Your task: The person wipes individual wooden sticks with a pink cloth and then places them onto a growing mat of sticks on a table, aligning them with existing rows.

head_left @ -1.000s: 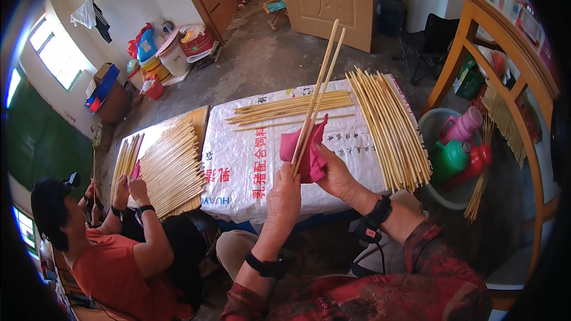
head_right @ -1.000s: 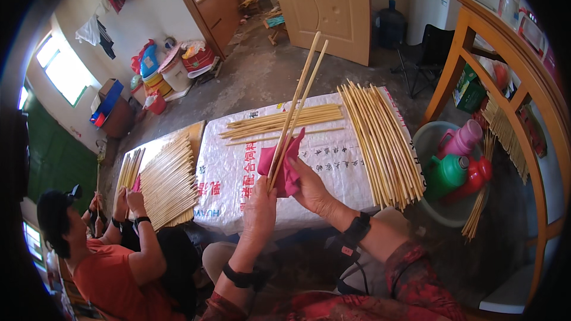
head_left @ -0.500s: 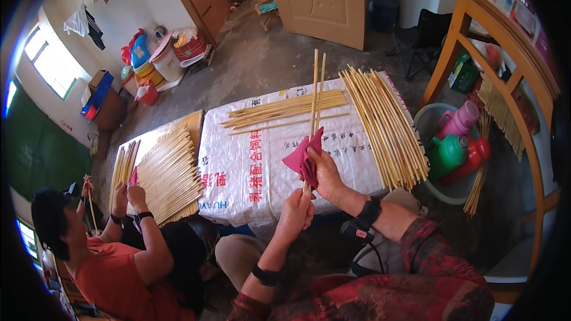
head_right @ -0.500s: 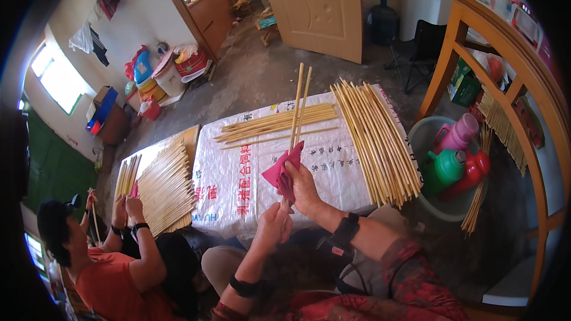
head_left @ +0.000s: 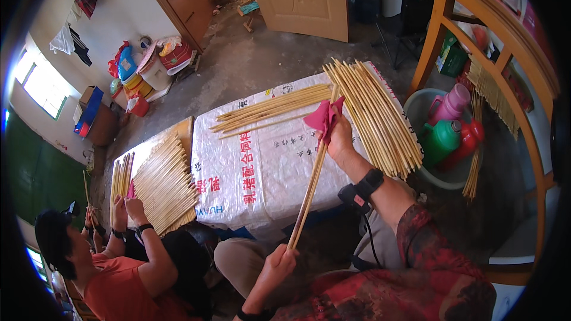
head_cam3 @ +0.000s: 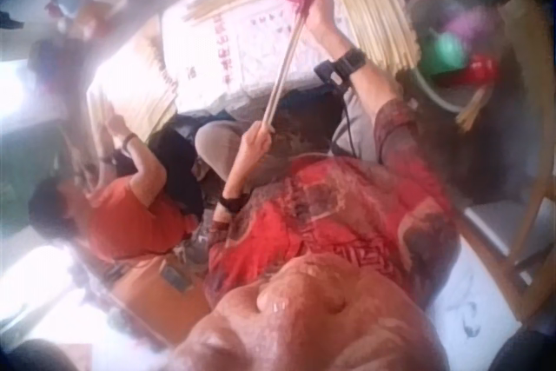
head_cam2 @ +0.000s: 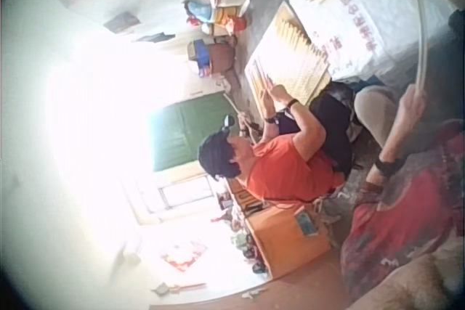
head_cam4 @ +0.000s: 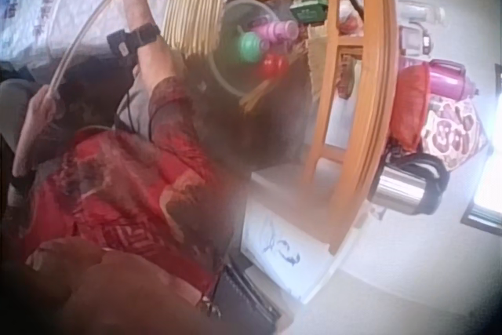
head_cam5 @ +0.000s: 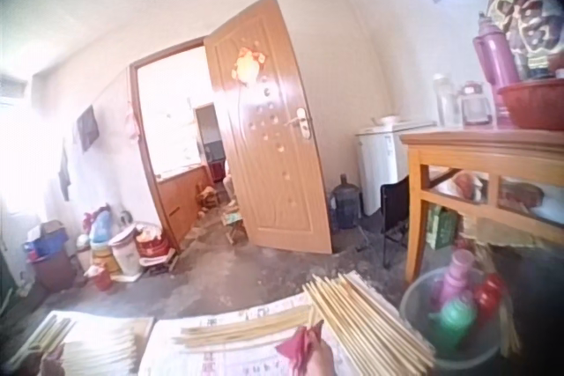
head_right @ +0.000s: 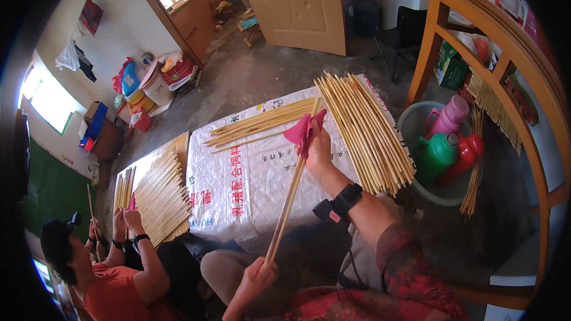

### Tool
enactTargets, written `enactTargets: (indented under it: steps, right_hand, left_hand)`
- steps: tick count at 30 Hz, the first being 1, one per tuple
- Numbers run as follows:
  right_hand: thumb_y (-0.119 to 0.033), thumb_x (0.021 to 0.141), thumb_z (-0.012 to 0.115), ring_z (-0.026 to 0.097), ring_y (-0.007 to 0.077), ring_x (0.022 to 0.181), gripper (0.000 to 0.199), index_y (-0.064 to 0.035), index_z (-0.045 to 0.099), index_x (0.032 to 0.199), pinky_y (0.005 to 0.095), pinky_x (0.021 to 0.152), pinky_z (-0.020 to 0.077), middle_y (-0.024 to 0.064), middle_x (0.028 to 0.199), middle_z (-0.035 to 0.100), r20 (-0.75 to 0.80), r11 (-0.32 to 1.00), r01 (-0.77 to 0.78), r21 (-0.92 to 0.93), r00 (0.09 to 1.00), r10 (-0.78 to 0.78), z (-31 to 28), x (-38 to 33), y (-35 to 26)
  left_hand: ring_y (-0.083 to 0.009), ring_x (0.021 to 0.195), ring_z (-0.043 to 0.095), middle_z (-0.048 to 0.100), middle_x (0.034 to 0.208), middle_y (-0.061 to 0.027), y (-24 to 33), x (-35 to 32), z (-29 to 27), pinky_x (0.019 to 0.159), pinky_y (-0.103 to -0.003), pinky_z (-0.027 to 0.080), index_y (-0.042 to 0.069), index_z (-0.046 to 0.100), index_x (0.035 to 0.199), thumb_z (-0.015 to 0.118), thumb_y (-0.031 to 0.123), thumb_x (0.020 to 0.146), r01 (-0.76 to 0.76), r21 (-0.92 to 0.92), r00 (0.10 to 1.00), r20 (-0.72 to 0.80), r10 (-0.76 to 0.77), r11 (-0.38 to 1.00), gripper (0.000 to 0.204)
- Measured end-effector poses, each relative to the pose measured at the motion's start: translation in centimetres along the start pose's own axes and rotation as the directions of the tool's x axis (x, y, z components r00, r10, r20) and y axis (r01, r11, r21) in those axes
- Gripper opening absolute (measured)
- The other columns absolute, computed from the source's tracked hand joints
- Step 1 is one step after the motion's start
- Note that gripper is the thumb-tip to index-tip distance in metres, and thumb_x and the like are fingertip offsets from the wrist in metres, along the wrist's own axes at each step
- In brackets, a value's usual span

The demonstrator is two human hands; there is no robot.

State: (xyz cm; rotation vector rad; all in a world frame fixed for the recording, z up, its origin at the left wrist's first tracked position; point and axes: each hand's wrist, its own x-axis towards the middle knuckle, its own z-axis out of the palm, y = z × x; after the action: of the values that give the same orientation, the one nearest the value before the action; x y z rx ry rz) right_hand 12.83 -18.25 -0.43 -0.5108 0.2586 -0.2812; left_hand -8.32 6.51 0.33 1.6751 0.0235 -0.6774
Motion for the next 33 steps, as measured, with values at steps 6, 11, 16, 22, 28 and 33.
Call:
enactTargets:
  steps: [6, 11, 16, 22, 28, 33]
  right_hand:
    - [-0.03, 0.086, 0.041, 0.049, 0.0168, 0.049, 0.02, -0.0103, 0.046, 0.086, 0.0296, 0.036, 0.0406, 0.0026, 0.066, 0.052, -0.115, 0.991, 0.13, 0.008, 0.985, -0.129, -0.8, 2.9, -2.5]
    - [-0.029, 0.088, 0.036, 0.056, 0.0166, 0.079, 0.025, -0.0095, 0.05, 0.093, 0.0301, 0.068, 0.0474, 0.0032, 0.088, 0.056, -0.064, 0.957, 0.286, 0.048, 0.957, -0.283, -5.4, 7.6, -5.4]
    - [-0.032, 0.087, 0.038, 0.051, 0.0173, 0.096, 0.035, -0.006, 0.046, 0.109, 0.0313, 0.086, 0.0389, 0.0042, 0.105, 0.053, 0.118, 0.995, 0.001, 0.096, 0.993, -0.013, 0.0, 1.2, -3.1]
    - [-0.029, 0.084, 0.047, 0.053, 0.0133, 0.081, 0.028, -0.0071, 0.049, 0.102, 0.027, 0.072, 0.0432, 0.0029, 0.09, 0.056, 0.228, 0.912, -0.397, -0.101, 0.883, 0.41, 0.4, -6.2, 2.7]
    - [-0.027, 0.084, 0.049, 0.048, 0.0083, 0.056, 0.021, -0.0065, 0.05, 0.09, 0.0207, 0.048, 0.0399, 0.0009, 0.069, 0.052, 0.223, 0.89, -0.25, -0.381, 0.91, 0.351, 0.1, -8.8, 4.9]
    - [-0.034, 0.079, 0.056, 0.047, 0.0076, 0.056, 0.027, -0.0087, 0.05, 0.087, 0.0206, 0.048, 0.0394, -0.0022, 0.067, 0.05, 0.168, 0.874, -0.297, -0.386, 0.908, 0.383, 0.1, -8.2, 3.8]
  left_hand:
    - [-0.0029, 0.049, 0.037, 0.04, 0.056, 0.0036, -0.1, -4.3, -2.0, 0.043, -0.018, 0.03, 0.002, 0.05, 0.082, 0.042, 0.014, 0.087, -0.037, 0.124, 0.999, -0.008, 0.039, 0.992, 0.016]
    - [-0.0034, 0.045, 0.036, 0.042, 0.055, 0.0023, -0.3, -6.0, -3.5, 0.041, -0.018, 0.029, 0.002, 0.05, 0.083, 0.041, 0.016, 0.087, -0.056, 0.143, 0.992, -0.101, 0.071, 0.988, 0.017]
    - [-0.0032, 0.039, 0.034, 0.048, 0.054, -0.0015, 3.1, -1.7, -2.6, 0.036, -0.018, 0.026, 0.001, 0.049, 0.083, 0.044, 0.017, 0.086, -0.089, -0.043, 0.955, -0.288, 0.073, 0.995, 0.017]
    - [-0.0045, 0.036, 0.036, 0.053, 0.057, -0.0043, 6.2, 8.7, -0.6, 0.034, -0.019, 0.028, 0.004, 0.047, 0.076, 0.045, 0.017, 0.084, -0.283, 0.019, 0.912, -0.304, 0.275, 0.959, 0.016]
    - [-0.0117, 0.038, 0.046, 0.052, 0.052, -0.0063, 7.1, 10.9, 2.5, 0.036, -0.025, 0.034, 0.002, 0.047, 0.079, 0.037, 0.018, 0.087, -0.208, 0.205, 0.923, -0.281, 0.261, 0.956, 0.02]
    - [-0.0091, 0.037, 0.041, 0.049, 0.052, -0.0044, 5.1, 10.2, 3.8, 0.034, -0.022, 0.032, 0.004, 0.043, 0.082, 0.033, 0.02, 0.089, -0.191, 0.043, 0.969, -0.151, 0.196, 0.981, 0.02]
